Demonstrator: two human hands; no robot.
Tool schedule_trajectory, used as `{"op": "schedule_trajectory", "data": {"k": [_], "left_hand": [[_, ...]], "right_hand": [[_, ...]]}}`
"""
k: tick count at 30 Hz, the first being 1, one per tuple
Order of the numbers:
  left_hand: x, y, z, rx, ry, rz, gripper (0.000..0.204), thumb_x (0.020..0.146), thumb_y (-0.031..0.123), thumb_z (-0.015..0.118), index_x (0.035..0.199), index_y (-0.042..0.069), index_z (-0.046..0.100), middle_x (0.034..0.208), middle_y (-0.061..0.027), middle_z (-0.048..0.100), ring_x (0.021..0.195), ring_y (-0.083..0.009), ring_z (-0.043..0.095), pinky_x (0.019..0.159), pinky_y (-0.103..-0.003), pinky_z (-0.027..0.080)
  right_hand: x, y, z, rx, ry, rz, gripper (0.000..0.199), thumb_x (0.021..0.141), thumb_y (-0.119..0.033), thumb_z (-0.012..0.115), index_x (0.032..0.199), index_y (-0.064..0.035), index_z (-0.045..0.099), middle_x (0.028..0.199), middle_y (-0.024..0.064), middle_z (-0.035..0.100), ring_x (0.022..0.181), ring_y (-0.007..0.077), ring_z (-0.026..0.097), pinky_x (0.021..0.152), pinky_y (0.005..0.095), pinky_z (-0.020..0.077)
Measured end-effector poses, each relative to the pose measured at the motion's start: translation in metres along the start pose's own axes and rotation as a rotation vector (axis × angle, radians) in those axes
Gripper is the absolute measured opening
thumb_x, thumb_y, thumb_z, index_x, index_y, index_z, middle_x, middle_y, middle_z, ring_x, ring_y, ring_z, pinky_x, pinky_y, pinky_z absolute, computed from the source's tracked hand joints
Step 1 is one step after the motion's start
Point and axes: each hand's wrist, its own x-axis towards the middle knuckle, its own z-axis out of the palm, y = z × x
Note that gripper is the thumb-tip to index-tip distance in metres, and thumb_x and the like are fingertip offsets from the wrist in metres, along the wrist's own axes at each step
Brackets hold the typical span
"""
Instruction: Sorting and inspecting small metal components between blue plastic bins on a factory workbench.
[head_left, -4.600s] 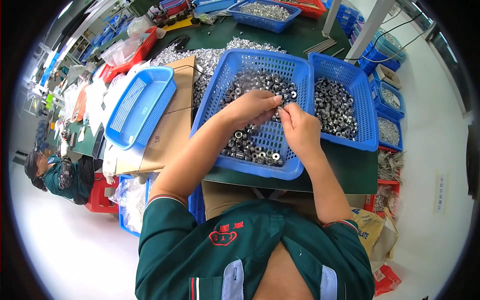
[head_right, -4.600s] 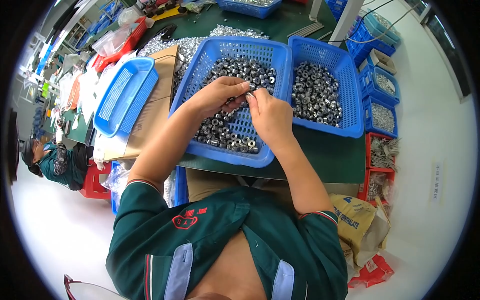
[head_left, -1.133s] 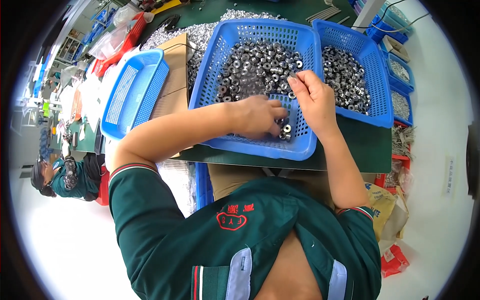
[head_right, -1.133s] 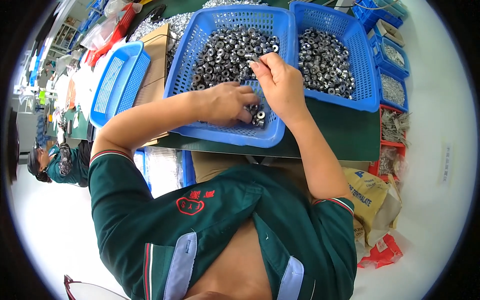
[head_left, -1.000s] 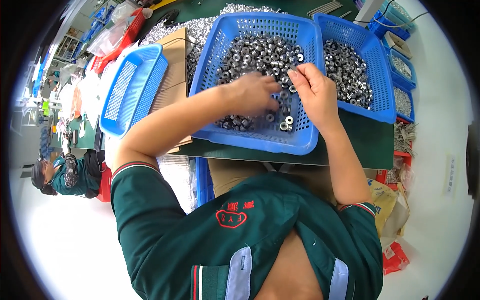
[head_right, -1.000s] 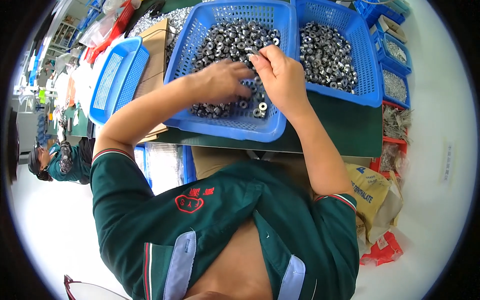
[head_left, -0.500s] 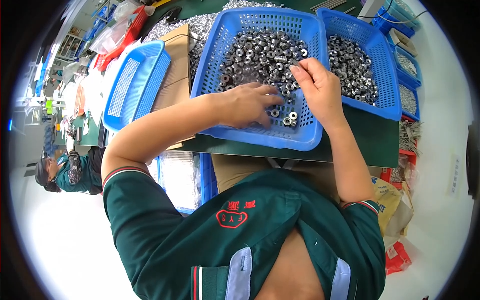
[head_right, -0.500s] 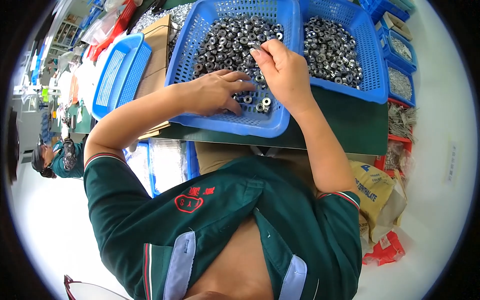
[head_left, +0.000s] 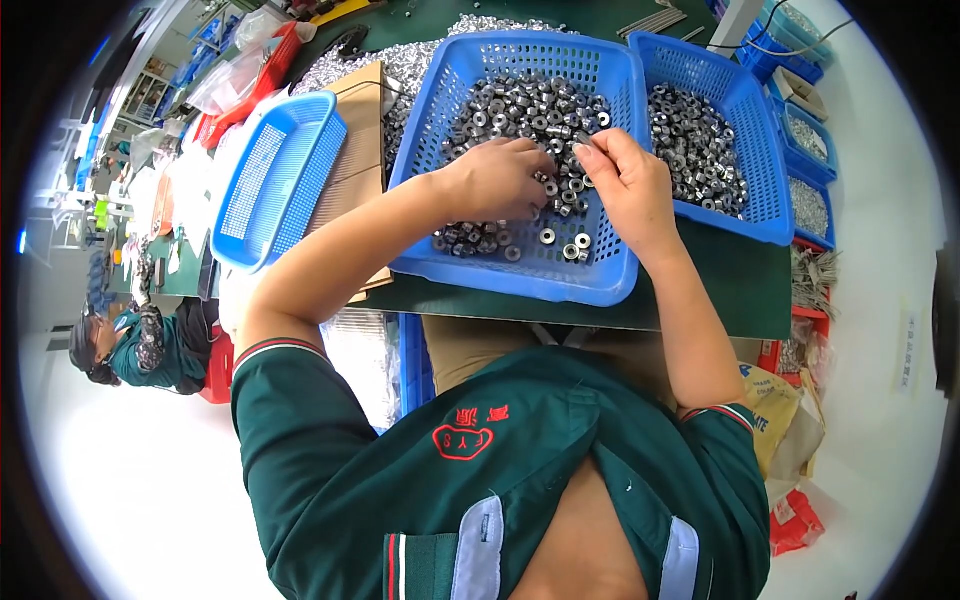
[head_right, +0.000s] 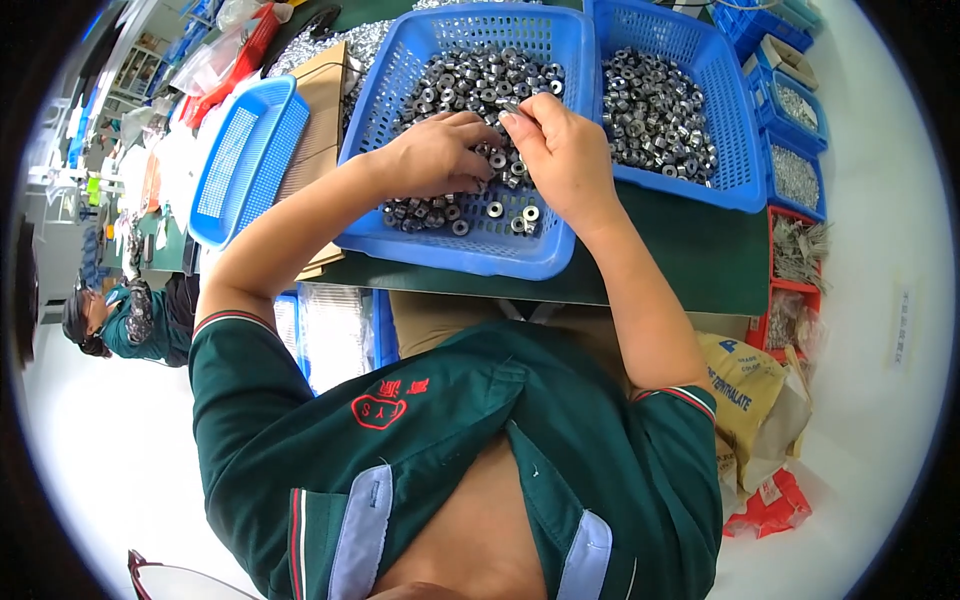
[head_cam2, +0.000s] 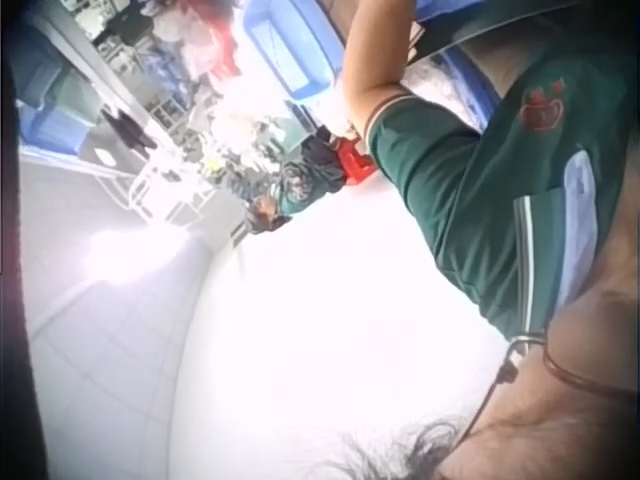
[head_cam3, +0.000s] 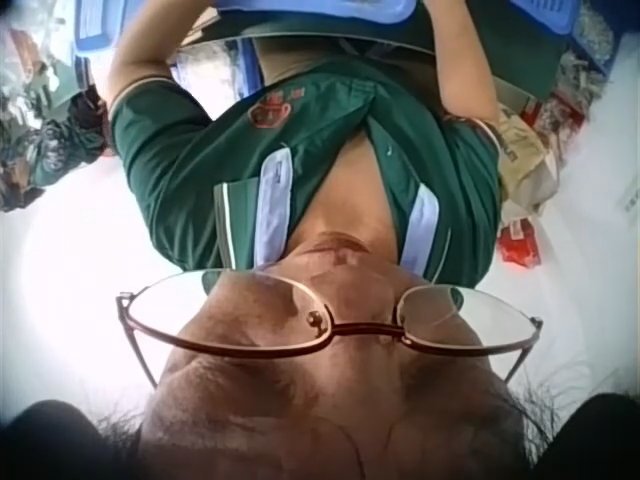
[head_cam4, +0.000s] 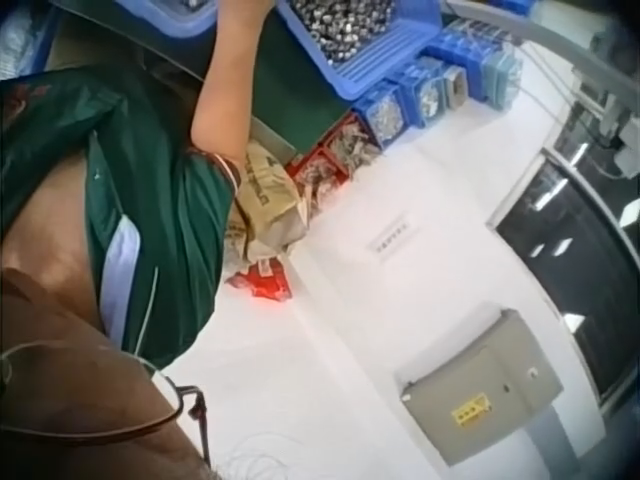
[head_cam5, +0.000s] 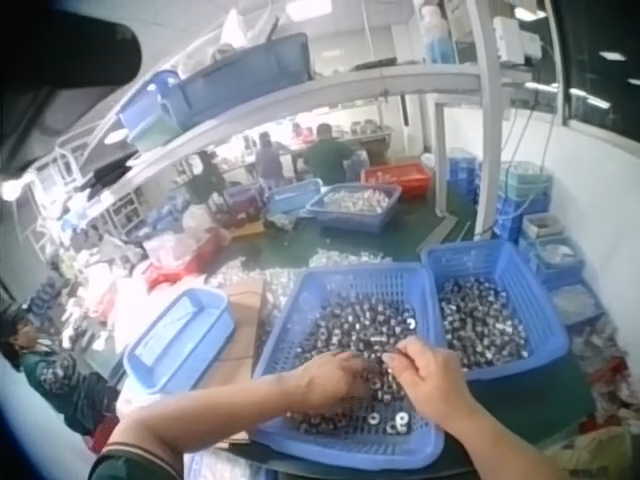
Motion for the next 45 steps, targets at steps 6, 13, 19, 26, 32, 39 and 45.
{"op": "schedule_trajectory", "data": {"k": [6,13,19,26,32,39,45], "left_hand": [[0.004,-0.010,-0.007,-0.350,0.089,-0.250,0.015,0.076,0.010,0.071,0.090,0.005,0.067,0.093,-0.0076,0.065,0.091,-0.0255,0.061,0.085,-0.035,0.048],[0.009,-0.001,-0.028,-1.838,0.300,-0.525,0.019,0.094,0.009,0.055,0.112,0.002,0.054,0.094,-0.0097,0.066,0.079,-0.0146,0.065,0.073,-0.027,0.054],[0.015,0.014,-0.029,-1.948,0.270,-0.452,0.027,0.094,0.004,0.050,0.120,-0.003,0.056,0.095,-0.0093,0.066,0.082,-0.0150,0.065,0.073,-0.028,0.053],[0.014,0.020,-0.032,-1.903,0.319,-0.494,0.033,0.094,0.005,0.051,0.124,-0.005,0.054,0.097,-0.0109,0.066,0.085,-0.0151,0.064,0.071,-0.026,0.053],[0.014,0.019,-0.024,-1.814,0.369,-0.567,0.021,0.095,0.013,0.056,0.110,-0.002,0.057,0.093,-0.0087,0.066,0.079,-0.0128,0.062,0.068,-0.025,0.052],[0.015,0.021,-0.022,-1.707,0.367,-0.642,0.019,0.096,0.017,0.057,0.103,0.000,0.058,0.086,-0.0071,0.065,0.072,-0.0113,0.061,0.062,-0.023,0.051],[0.017,0.023,-0.021,-1.635,0.394,-0.636,0.017,0.094,0.016,0.059,0.100,0.000,0.059,0.084,-0.0064,0.064,0.071,-0.0120,0.061,0.061,-0.024,0.051]], "right_hand": [[0.003,-0.006,-0.004,-0.040,-0.023,0.015,0.020,0.088,-0.022,0.064,0.084,-0.0035,0.059,0.065,0.0138,0.061,0.056,0.0278,0.061,0.053,0.0350,0.0456],[-0.003,-0.005,-0.002,0.020,-0.027,0.019,0.016,0.089,-0.019,0.064,0.087,-0.0036,0.062,0.066,0.0109,0.060,0.054,0.0200,0.058,0.052,0.0315,0.0440],[-0.004,-0.004,0.001,0.100,-0.019,0.009,0.015,0.090,-0.019,0.063,0.086,-0.0040,0.064,0.068,0.0097,0.061,0.055,0.0156,0.057,0.052,0.0289,0.0437],[0.001,-0.006,-0.002,-0.018,-0.037,-0.049,0.016,0.091,-0.018,0.056,0.091,-0.0032,0.061,0.081,0.0154,0.065,0.071,0.0342,0.064,0.062,0.0396,0.0488],[0.000,-0.006,-0.003,-0.044,-0.060,-0.082,0.013,0.089,-0.016,0.059,0.088,-0.0032,0.062,0.078,0.0143,0.064,0.070,0.0312,0.064,0.062,0.0385,0.0492],[-0.002,-0.007,-0.001,-0.106,-0.041,-0.158,0.009,0.087,-0.014,0.061,0.088,-0.0048,0.063,0.074,0.0126,0.063,0.066,0.0307,0.062,0.057,0.0383,0.0480],[-0.003,-0.005,-0.002,-0.268,-0.085,-0.179,0.015,0.089,-0.020,0.059,0.081,-0.0068,0.057,0.065,0.0135,0.060,0.058,0.0344,0.059,0.051,0.0435,0.0443]]}}
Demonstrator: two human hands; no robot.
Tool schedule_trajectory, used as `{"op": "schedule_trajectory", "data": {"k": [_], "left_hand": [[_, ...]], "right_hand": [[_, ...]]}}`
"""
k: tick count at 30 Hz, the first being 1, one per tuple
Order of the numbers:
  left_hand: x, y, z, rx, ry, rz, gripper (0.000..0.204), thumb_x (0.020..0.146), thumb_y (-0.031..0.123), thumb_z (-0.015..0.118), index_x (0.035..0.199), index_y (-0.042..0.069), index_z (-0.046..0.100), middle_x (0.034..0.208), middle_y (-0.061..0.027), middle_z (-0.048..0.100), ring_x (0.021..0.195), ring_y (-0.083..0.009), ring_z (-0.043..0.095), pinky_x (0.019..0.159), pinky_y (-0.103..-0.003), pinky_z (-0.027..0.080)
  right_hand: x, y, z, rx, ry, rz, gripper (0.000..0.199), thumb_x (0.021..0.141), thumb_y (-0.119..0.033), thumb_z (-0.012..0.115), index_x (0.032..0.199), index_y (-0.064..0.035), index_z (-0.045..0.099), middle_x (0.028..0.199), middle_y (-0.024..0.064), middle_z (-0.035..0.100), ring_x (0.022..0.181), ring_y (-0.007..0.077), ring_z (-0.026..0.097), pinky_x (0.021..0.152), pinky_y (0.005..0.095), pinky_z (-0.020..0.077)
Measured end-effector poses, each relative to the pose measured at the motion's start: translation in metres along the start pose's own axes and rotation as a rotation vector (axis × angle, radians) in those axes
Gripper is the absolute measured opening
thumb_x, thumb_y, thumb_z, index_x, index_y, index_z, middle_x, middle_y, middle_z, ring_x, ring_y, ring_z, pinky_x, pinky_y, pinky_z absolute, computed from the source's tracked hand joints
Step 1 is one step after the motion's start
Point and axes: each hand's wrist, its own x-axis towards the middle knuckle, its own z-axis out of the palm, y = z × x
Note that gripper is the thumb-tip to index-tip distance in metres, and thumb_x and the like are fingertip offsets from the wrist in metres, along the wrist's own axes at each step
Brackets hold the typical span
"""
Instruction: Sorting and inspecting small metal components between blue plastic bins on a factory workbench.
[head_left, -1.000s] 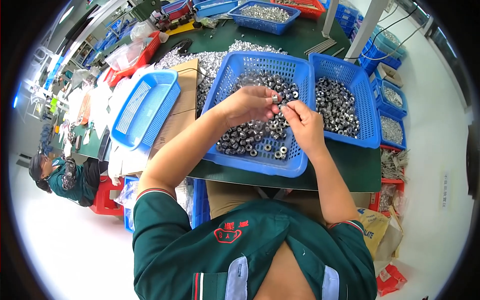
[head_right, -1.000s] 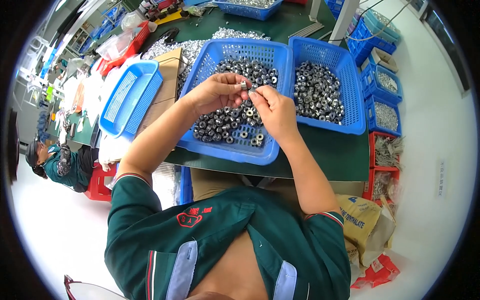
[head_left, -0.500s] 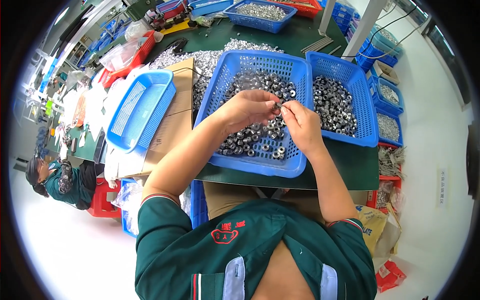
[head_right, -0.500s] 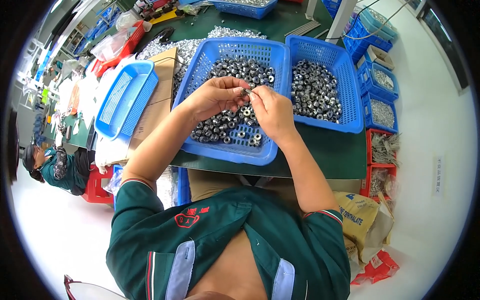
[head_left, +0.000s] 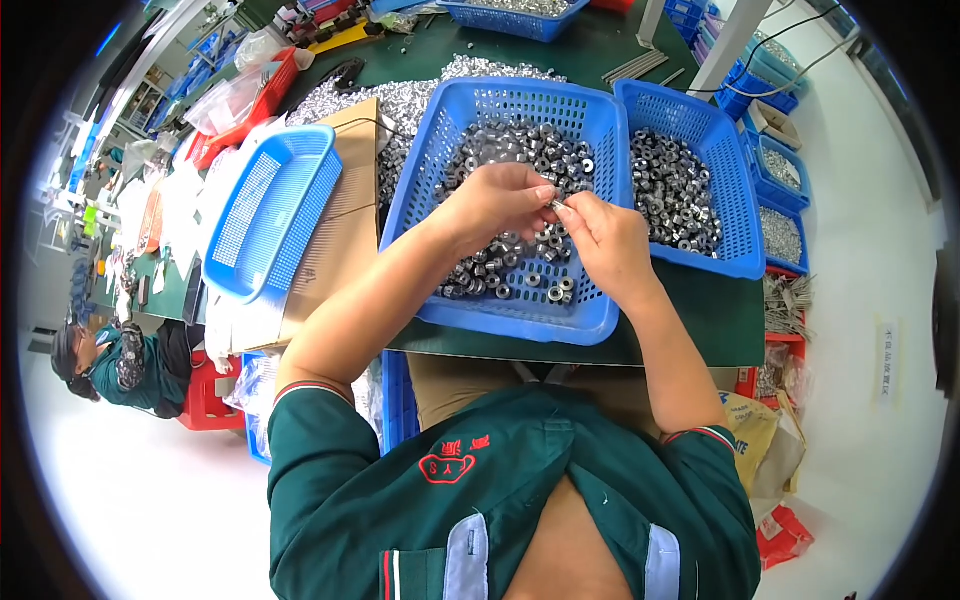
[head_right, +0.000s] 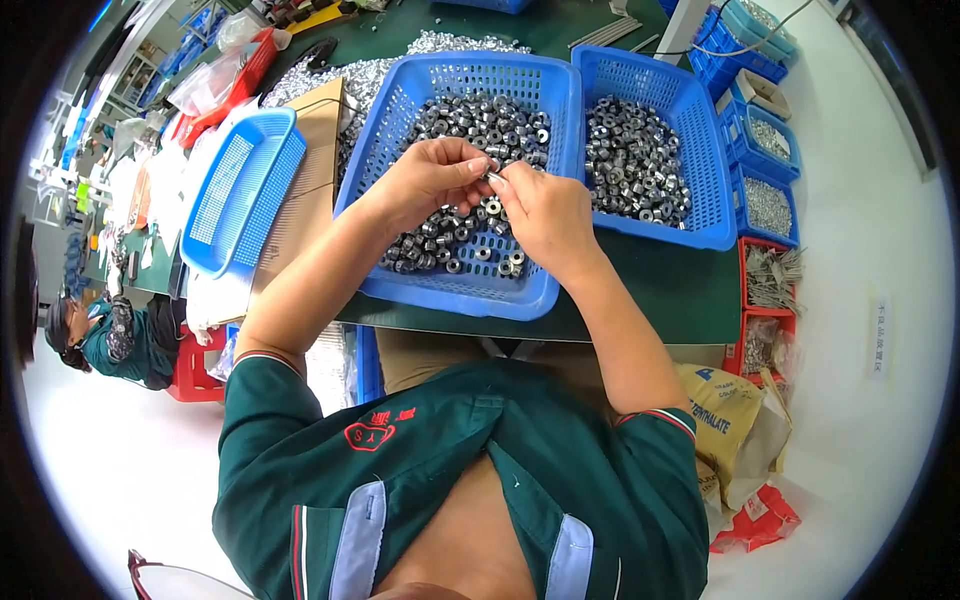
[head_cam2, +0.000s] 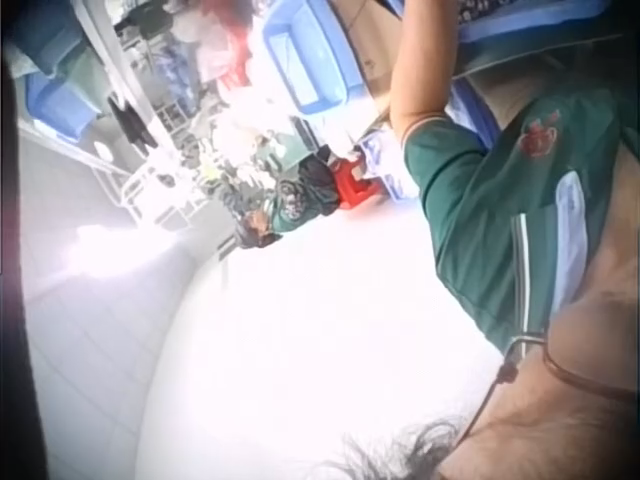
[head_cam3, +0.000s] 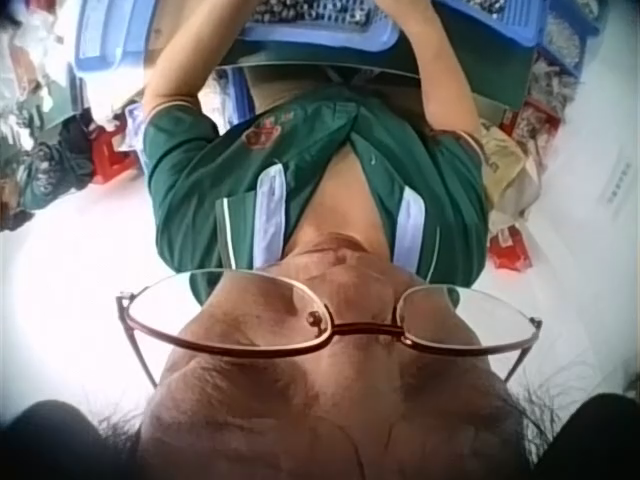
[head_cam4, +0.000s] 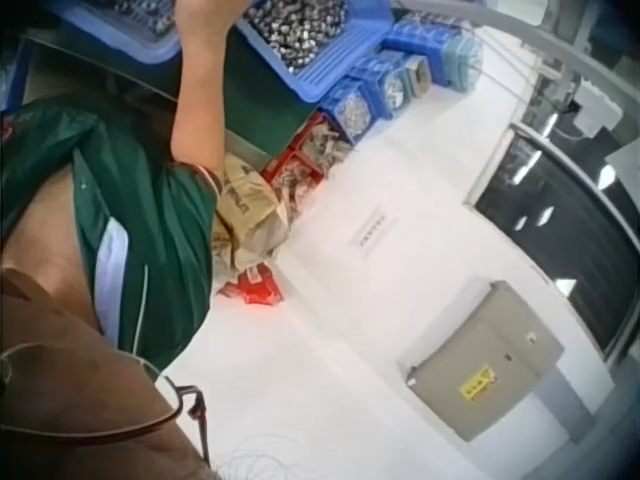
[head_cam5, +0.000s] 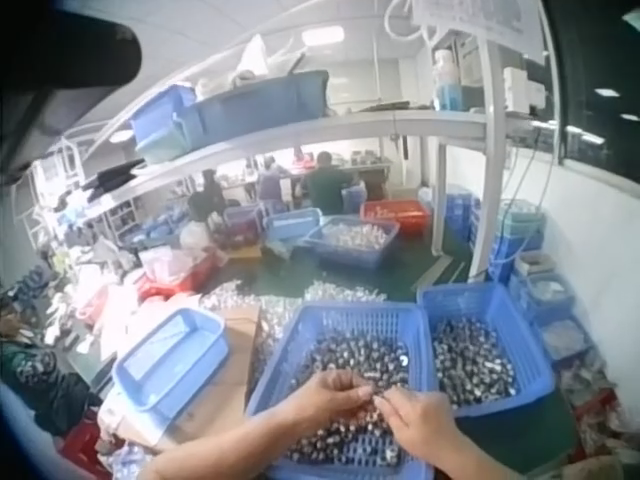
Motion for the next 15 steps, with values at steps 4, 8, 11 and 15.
{"op": "schedule_trajectory", "data": {"k": [4,8,11,15], "left_hand": [[0.000,-0.001,0.000,0.013,-0.014,0.062,0.017,0.093,0.015,0.060,0.101,0.000,0.060,0.083,-0.0061,0.064,0.072,-0.0124,0.062,0.062,-0.025,0.051],[0.003,0.007,0.002,0.091,-0.015,0.106,0.019,0.092,0.014,0.062,0.104,0.000,0.061,0.085,-0.0063,0.066,0.073,-0.0118,0.062,0.066,-0.025,0.052],[0.003,0.009,-0.003,0.075,-0.024,0.089,0.017,0.092,0.012,0.060,0.105,0.001,0.060,0.089,-0.0072,0.066,0.076,-0.0130,0.063,0.067,-0.026,0.052],[0.007,0.005,-0.017,-0.186,0.056,-0.025,0.006,0.087,0.004,0.057,0.093,0.002,0.058,0.092,-0.0082,0.065,0.077,-0.0168,0.063,0.070,-0.028,0.052]], "right_hand": [[0.002,0.001,0.000,0.087,-0.045,0.072,0.026,0.093,-0.027,0.054,0.077,-0.0063,0.057,0.060,0.0148,0.057,0.056,0.0352,0.059,0.049,0.0437,0.0423],[0.005,0.007,-0.002,0.210,-0.068,0.144,0.032,0.095,-0.031,0.053,0.077,-0.0061,0.058,0.059,0.0150,0.057,0.056,0.0345,0.059,0.051,0.0432,0.0421],[0.004,0.005,0.002,0.114,-0.075,0.151,0.030,0.095,-0.031,0.053,0.079,-0.0063,0.059,0.061,0.0148,0.058,0.058,0.0340,0.060,0.052,0.0426,0.0429],[0.003,0.001,0.002,0.156,-0.004,0.142,0.026,0.095,-0.029,0.054,0.082,-0.0060,0.059,0.064,0.0143,0.061,0.060,0.0338,0.061,0.053,0.0419,0.0446]]}}
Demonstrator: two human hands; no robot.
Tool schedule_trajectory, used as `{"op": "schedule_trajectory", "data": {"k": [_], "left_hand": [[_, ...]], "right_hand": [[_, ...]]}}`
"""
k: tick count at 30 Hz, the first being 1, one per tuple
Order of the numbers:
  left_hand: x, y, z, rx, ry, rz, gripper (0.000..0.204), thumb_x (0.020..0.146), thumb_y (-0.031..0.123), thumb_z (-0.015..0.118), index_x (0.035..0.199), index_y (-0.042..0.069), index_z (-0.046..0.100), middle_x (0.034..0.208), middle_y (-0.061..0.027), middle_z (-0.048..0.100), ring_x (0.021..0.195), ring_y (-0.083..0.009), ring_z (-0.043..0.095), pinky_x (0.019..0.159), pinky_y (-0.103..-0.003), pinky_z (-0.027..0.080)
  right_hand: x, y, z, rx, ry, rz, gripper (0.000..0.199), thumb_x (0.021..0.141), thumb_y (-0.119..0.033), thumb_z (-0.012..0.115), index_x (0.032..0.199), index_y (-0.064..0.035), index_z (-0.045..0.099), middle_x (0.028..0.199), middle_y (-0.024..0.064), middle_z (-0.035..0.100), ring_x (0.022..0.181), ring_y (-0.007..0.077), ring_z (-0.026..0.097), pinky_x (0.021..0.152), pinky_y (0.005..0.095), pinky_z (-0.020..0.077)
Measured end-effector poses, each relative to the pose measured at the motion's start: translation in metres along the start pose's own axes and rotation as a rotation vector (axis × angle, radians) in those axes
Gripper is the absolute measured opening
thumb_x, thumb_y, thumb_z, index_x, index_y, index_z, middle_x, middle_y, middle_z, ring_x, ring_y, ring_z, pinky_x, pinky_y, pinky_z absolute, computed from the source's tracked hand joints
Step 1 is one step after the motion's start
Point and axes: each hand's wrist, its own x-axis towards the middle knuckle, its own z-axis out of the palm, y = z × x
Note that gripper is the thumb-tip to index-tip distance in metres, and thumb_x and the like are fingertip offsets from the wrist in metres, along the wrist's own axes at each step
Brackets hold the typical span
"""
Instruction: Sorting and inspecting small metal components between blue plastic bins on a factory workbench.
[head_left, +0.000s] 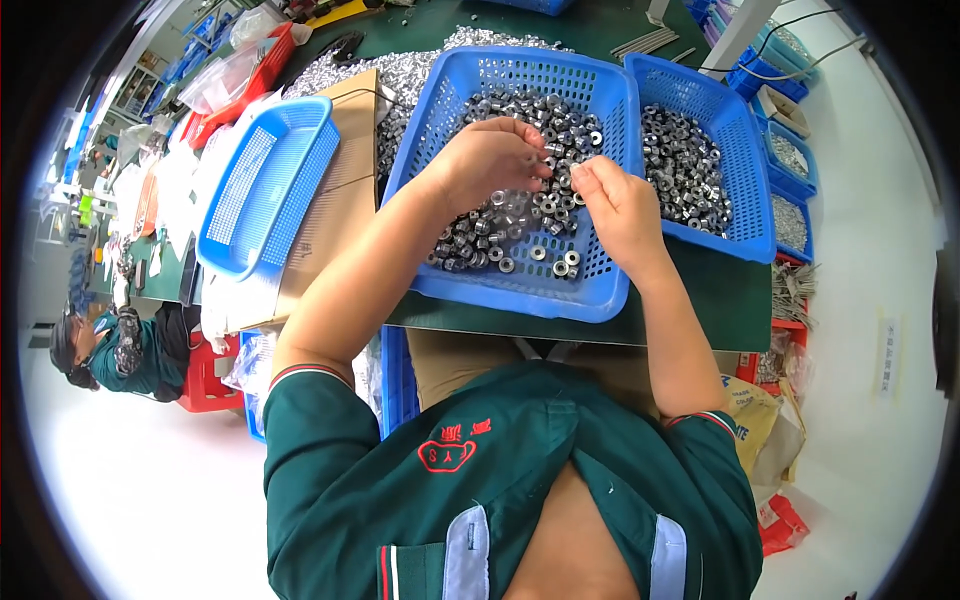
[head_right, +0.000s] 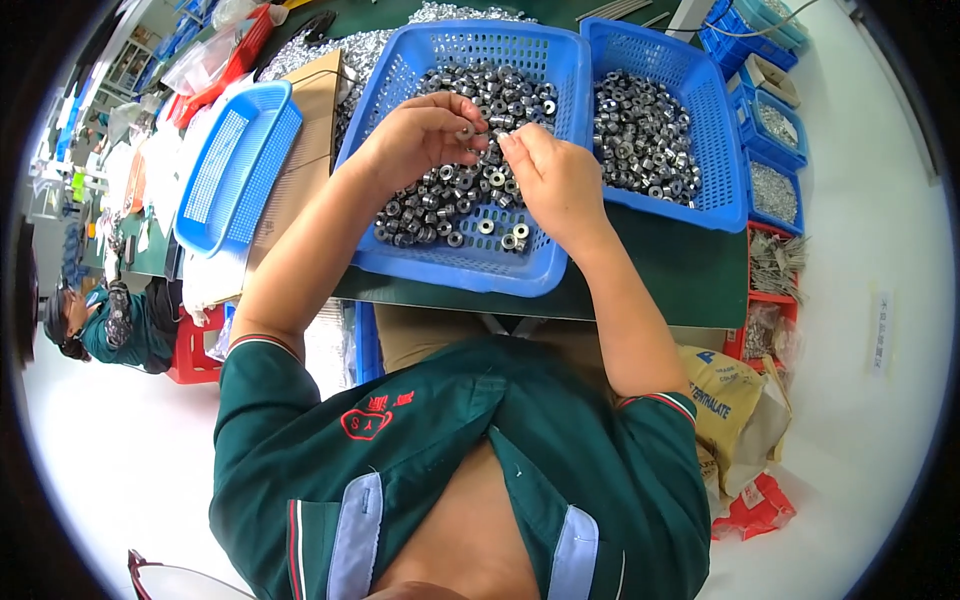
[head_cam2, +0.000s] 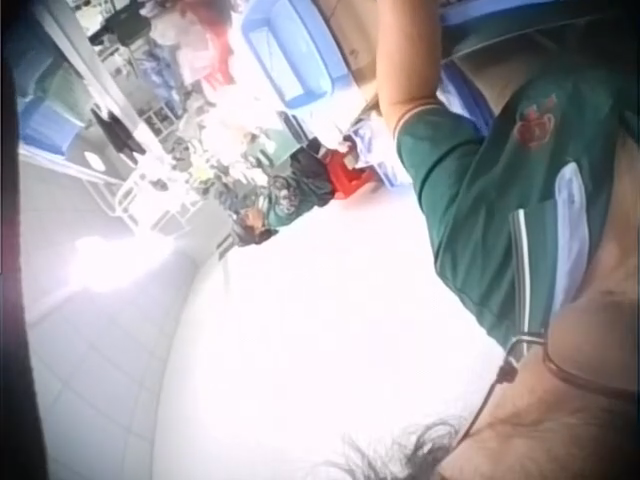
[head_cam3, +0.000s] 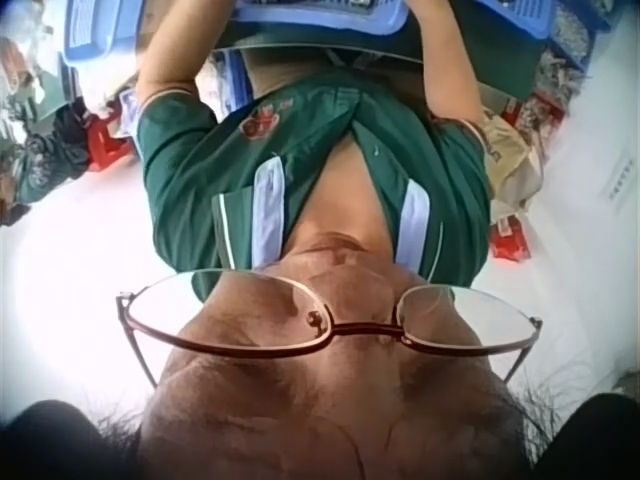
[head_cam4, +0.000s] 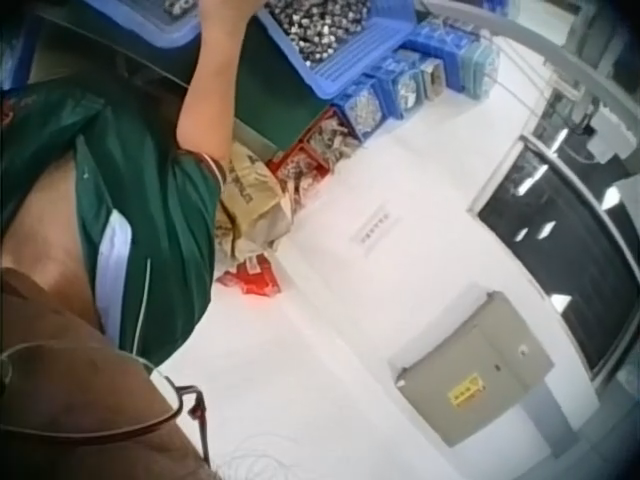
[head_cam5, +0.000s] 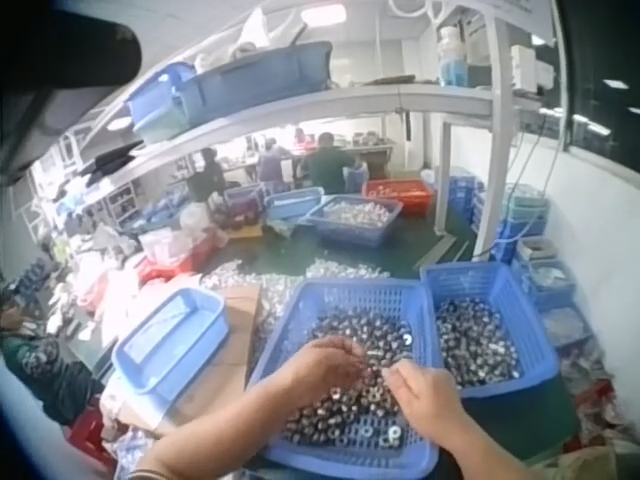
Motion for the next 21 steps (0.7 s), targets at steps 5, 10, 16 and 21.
{"op": "schedule_trajectory", "data": {"k": [5,10,16,21], "left_hand": [[0.014,-0.034,0.000,1.225,-0.010,0.286,0.016,0.079,0.019,0.065,0.089,0.005,0.063,0.080,-0.0082,0.063,0.075,-0.0221,0.061,0.071,-0.035,0.050],[0.016,-0.057,0.004,1.717,0.015,0.456,0.024,0.077,0.027,0.066,0.092,0.008,0.067,0.088,-0.0135,0.065,0.089,-0.0321,0.063,0.079,-0.043,0.051],[0.019,-0.056,0.011,1.679,0.111,0.330,0.024,0.084,0.027,0.062,0.092,0.005,0.064,0.087,-0.0170,0.066,0.086,-0.0355,0.064,0.077,-0.045,0.050],[0.017,-0.022,0.012,0.800,0.104,0.261,0.026,0.090,0.016,0.060,0.108,-0.003,0.060,0.082,-0.0038,0.061,0.071,-0.0078,0.054,0.062,-0.024,0.044]], "right_hand": [[-0.001,0.005,0.002,-0.028,0.009,-0.029,0.026,0.094,-0.028,0.055,0.082,-0.0059,0.060,0.066,0.0148,0.062,0.061,0.0342,0.061,0.054,0.0421,0.0453],[-0.001,0.003,0.002,-0.029,0.002,-0.031,0.025,0.094,-0.028,0.055,0.082,-0.0058,0.060,0.068,0.0149,0.063,0.062,0.0341,0.062,0.054,0.0421,0.0455],[-0.001,0.003,0.001,-0.045,0.006,-0.024,0.025,0.094,-0.028,0.055,0.082,-0.0059,0.060,0.069,0.0143,0.063,0.062,0.0336,0.062,0.054,0.0417,0.0457],[-0.002,0.000,0.000,-0.017,0.012,-0.007,0.025,0.094,-0.028,0.056,0.082,-0.0055,0.059,0.068,0.0148,0.063,0.062,0.0340,0.062,0.054,0.0420,0.0454]]}}
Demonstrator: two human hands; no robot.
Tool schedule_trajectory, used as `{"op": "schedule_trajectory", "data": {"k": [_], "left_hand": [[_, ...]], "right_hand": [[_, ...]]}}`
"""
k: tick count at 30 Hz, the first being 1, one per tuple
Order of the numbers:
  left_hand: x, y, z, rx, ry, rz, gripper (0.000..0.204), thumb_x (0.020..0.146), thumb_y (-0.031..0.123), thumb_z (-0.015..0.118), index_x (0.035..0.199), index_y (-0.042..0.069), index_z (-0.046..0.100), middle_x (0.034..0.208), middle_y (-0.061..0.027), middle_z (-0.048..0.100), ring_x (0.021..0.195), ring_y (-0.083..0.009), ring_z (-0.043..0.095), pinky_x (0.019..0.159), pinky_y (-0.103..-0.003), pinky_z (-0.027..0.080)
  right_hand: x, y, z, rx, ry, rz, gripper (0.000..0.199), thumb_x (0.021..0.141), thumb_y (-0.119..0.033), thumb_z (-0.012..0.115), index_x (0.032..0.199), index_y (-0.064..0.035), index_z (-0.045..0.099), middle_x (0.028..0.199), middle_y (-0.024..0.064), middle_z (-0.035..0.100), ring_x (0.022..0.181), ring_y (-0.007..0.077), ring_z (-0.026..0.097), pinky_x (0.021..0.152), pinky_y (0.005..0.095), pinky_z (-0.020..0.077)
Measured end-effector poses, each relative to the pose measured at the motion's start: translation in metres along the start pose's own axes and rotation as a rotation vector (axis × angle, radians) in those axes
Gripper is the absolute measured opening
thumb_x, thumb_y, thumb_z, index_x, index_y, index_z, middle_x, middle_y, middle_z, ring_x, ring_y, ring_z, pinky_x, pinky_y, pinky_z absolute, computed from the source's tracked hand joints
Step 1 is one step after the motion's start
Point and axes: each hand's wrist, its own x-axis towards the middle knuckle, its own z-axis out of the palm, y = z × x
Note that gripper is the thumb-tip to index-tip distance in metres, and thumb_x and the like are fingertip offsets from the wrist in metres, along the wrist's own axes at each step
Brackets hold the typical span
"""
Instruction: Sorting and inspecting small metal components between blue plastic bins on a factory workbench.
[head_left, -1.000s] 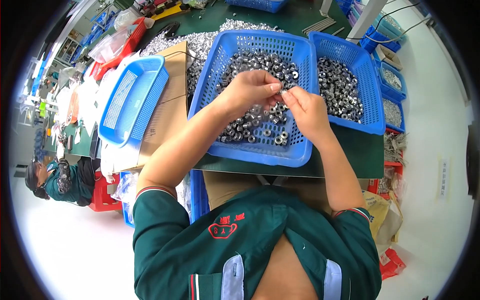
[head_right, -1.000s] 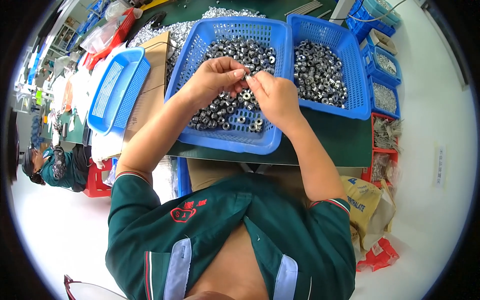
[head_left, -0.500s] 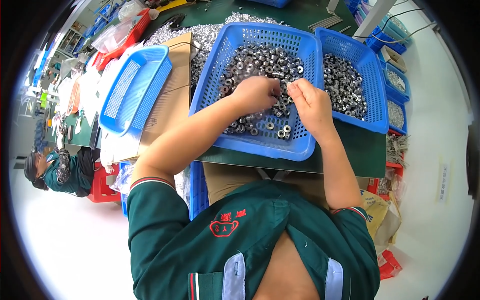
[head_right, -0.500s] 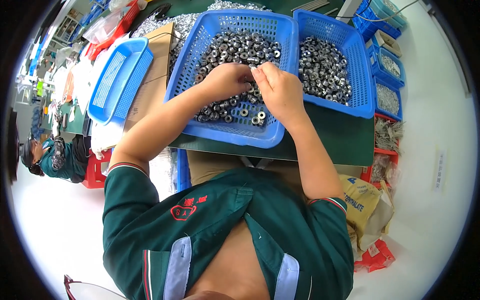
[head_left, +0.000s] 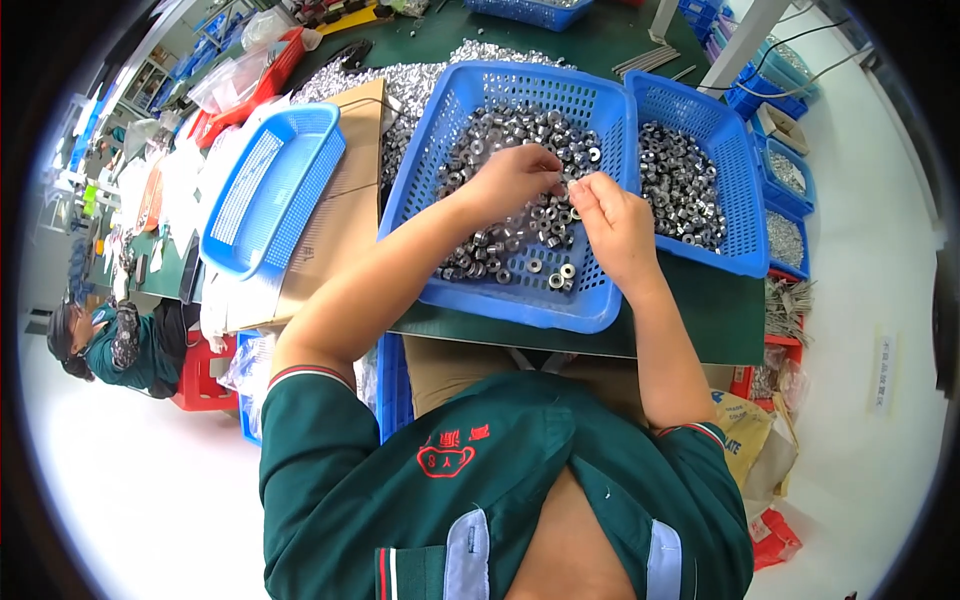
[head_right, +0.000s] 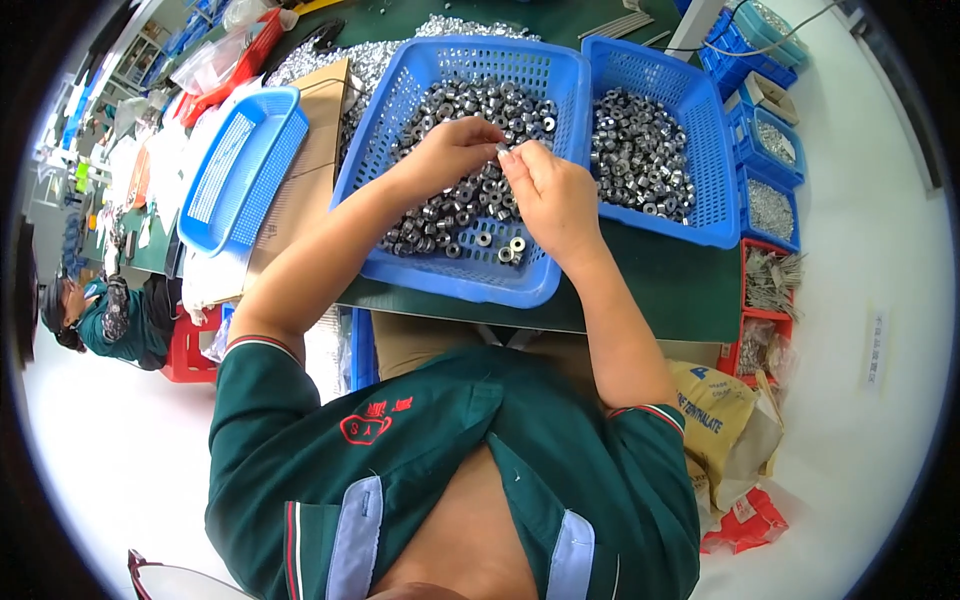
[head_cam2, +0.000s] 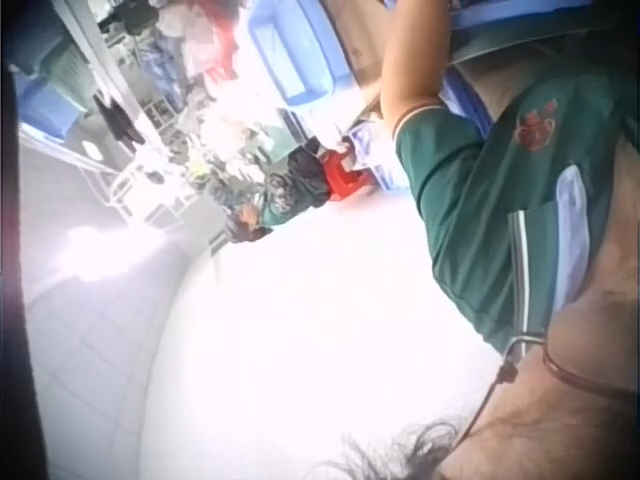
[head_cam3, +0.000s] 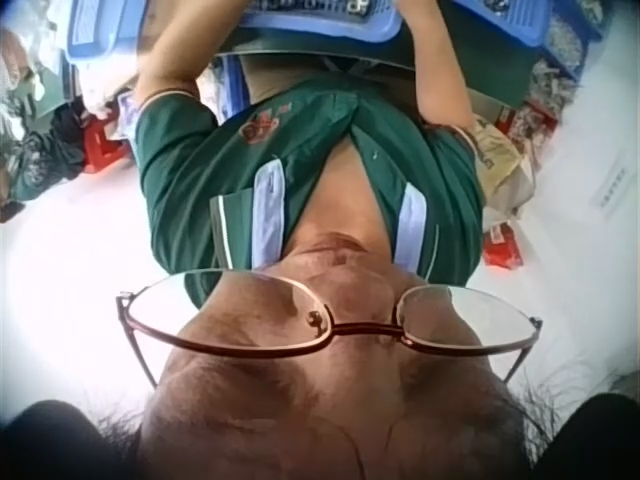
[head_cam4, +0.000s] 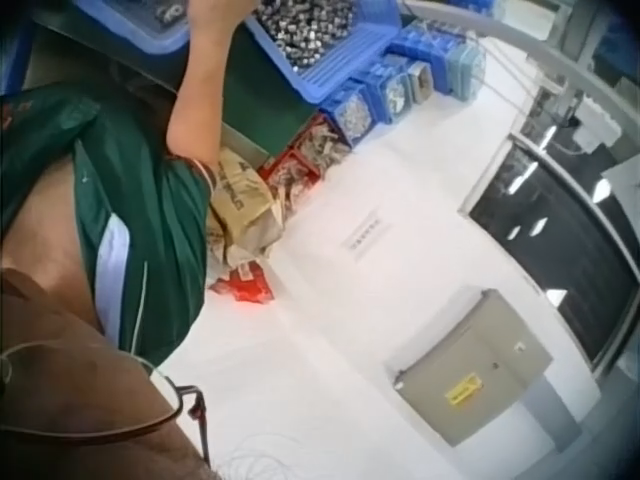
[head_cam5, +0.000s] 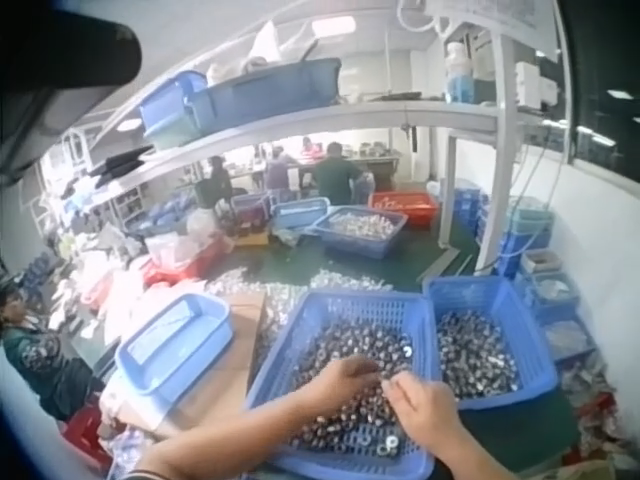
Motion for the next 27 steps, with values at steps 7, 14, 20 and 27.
{"op": "schedule_trajectory", "data": {"k": [7,14,20,27], "left_hand": [[-0.009,0.010,-0.014,-0.716,-0.187,-0.144,0.020,0.092,0.011,0.060,0.109,0.000,0.058,0.081,0.0006,0.057,0.066,-0.0074,0.046,0.061,-0.022,0.037],[-0.013,0.011,-0.021,-0.829,-0.200,-0.139,0.020,0.091,0.014,0.063,0.106,0.001,0.060,0.082,-0.0002,0.058,0.066,-0.0075,0.046,0.060,-0.023,0.038],[-0.014,0.015,-0.021,-0.715,-0.266,-0.130,0.021,0.092,0.012,0.060,0.110,0.000,0.062,0.077,0.0008,0.056,0.065,-0.0070,0.044,0.059,-0.021,0.036],[-0.016,0.011,-0.016,-0.603,-0.194,-0.147,0.019,0.090,0.016,0.065,0.100,0.001,0.064,0.078,-0.0030,0.062,0.061,-0.0070,0.046,0.057,-0.020,0.036]], "right_hand": [[-0.002,-0.002,-0.003,0.035,0.002,0.049,0.023,0.093,-0.026,0.057,0.084,-0.0052,0.061,0.066,0.0142,0.061,0.058,0.0317,0.061,0.052,0.0394,0.0446],[-0.001,-0.002,-0.001,0.040,0.004,0.026,0.021,0.091,-0.024,0.059,0.084,-0.0044,0.061,0.066,0.0130,0.062,0.057,0.0296,0.061,0.052,0.0376,0.0446],[0.000,-0.006,-0.004,0.082,-0.026,0.082,0.020,0.090,-0.022,0.061,0.082,-0.0044,0.062,0.066,0.0126,0.062,0.056,0.0284,0.060,0.052,0.0360,0.0444],[-0.002,-0.003,-0.001,-0.018,-0.027,-0.011,0.017,0.087,-0.020,0.063,0.079,-0.0054,0.060,0.063,0.0118,0.060,0.055,0.0303,0.058,0.051,0.0382,0.0434]]}}
